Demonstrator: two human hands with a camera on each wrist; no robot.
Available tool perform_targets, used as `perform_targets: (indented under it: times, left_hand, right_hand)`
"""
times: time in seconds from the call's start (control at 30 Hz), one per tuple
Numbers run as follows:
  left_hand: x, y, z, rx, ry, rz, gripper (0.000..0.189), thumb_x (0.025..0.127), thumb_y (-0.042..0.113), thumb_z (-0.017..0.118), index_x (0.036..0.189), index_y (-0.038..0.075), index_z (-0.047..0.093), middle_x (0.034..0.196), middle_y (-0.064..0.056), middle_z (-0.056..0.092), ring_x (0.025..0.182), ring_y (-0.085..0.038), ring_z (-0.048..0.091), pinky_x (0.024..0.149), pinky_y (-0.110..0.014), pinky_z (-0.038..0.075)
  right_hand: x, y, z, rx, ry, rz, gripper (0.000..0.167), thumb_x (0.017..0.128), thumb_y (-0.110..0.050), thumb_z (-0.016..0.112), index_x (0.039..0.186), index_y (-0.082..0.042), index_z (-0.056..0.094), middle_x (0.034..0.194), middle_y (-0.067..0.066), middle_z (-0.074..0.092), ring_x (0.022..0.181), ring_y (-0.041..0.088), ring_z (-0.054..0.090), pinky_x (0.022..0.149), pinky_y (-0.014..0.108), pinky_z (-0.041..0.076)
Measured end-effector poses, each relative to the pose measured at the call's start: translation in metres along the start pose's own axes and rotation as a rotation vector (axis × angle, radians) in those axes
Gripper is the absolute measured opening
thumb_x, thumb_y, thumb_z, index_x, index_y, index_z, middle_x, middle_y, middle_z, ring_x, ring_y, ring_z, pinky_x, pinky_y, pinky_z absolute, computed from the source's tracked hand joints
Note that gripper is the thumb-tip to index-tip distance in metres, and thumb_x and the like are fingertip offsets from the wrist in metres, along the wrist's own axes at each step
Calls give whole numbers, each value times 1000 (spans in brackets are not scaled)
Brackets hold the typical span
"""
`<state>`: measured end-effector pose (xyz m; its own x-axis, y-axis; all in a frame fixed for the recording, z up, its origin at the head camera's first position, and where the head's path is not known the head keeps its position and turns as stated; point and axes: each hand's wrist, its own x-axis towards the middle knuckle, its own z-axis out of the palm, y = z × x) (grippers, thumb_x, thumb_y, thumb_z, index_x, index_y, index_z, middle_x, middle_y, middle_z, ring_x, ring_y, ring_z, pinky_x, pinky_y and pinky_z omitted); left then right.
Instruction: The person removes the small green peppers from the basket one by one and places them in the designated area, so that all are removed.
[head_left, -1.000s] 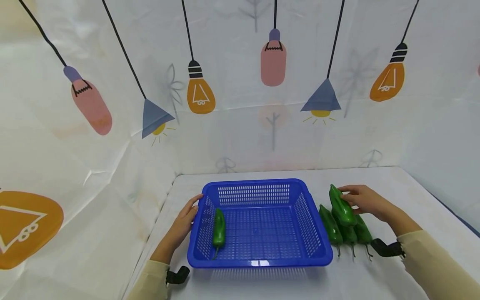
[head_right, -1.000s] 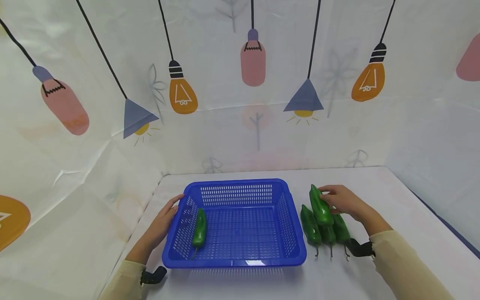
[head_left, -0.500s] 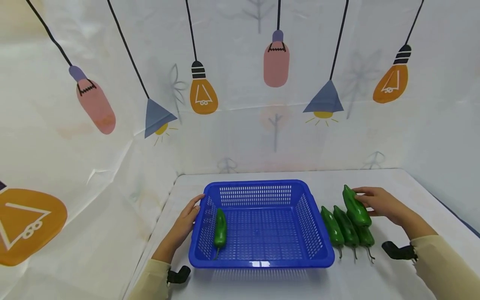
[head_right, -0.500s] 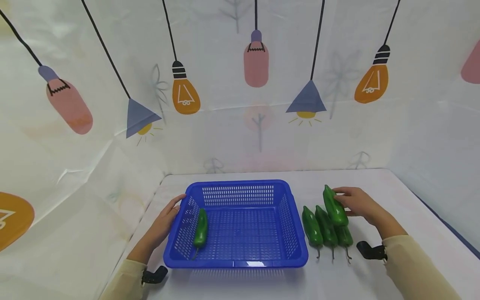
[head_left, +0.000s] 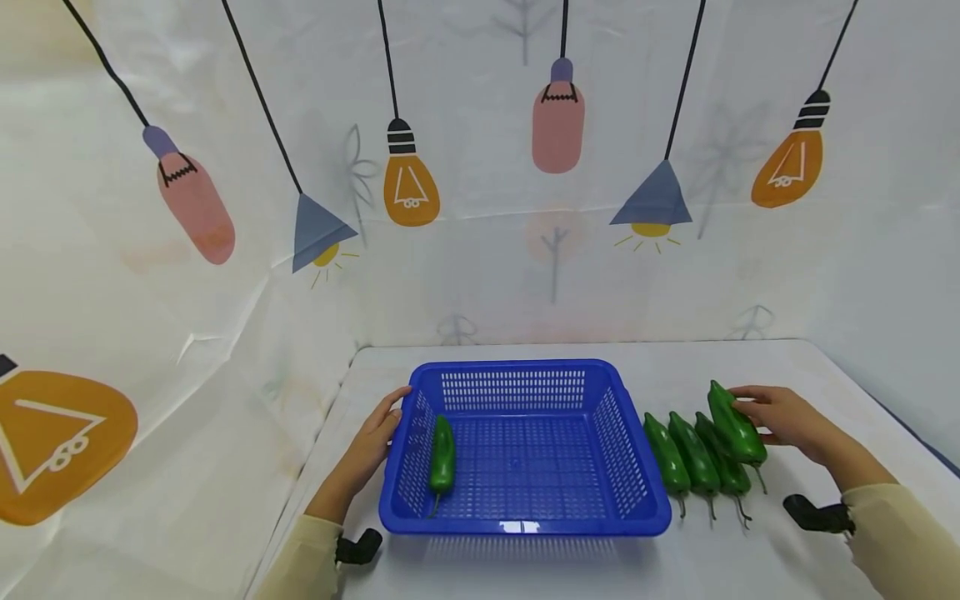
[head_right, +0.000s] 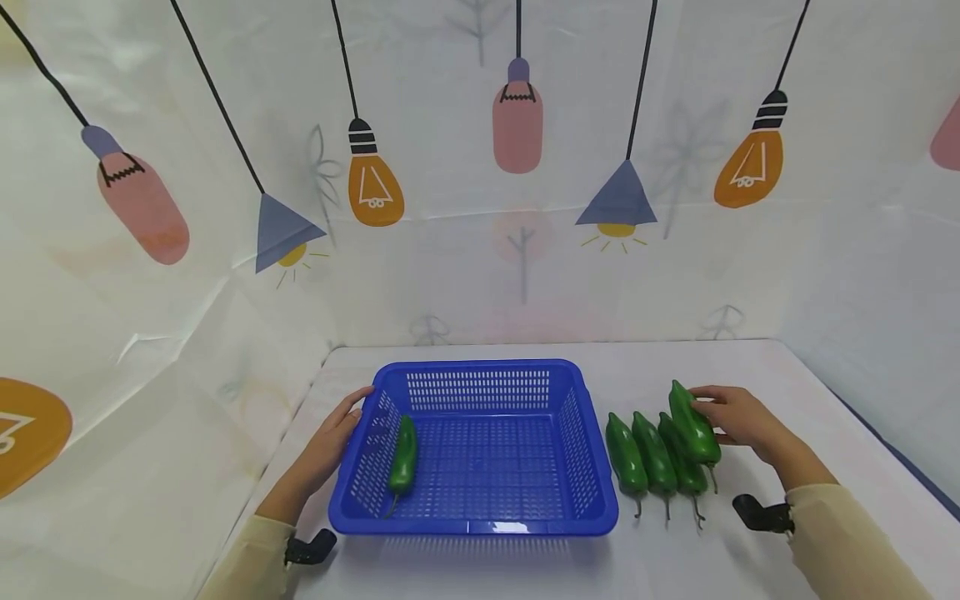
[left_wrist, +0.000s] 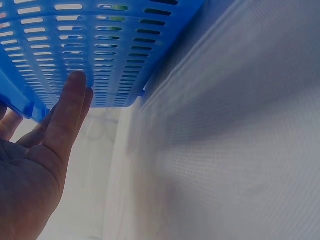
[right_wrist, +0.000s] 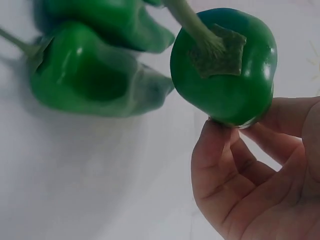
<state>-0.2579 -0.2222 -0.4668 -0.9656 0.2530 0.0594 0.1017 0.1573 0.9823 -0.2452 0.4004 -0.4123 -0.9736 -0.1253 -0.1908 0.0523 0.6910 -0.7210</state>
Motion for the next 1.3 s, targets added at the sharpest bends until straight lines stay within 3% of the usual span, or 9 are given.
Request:
perform_targets:
  times: [0.37,0.63,0.9,1.3]
  left_hand:
    - [0,-1,0,-11,16,0,45,112,20,33,157,15,35,126,-26,57,99,-26,63,79,-38,55]
    - [0,0,0,14,22,-16,44,113,22,32,156,20,35,132,-24,55,104,-30,62,82,-39,54]
    - [0,0,-1,3,0,3,45,113,22,32,157,13,33,127,-27,56,100,-26,62,80,-37,54]
    - [1,-2,-1,-3,7,-10,45,113,23,32,157,20,34,132,-25,55,104,-31,62,81,-38,54]
  right_hand:
    - [-5,24,1,-20,6,73,53,109,-23,43,139,21,39,127,39,53,109,45,61,82,47,57]
    - [-9,33,3,-16,12,99,52,109,-22,42,140,19,40,125,38,54,105,37,60,79,43,57]
    - [-7,43,11,-30,-3,144,51,108,-20,43,140,19,39,131,44,46,111,49,57,82,48,56]
    - [-8,44,19,-26,6,166,50,107,-19,45,138,20,40,129,45,46,109,49,56,82,50,56]
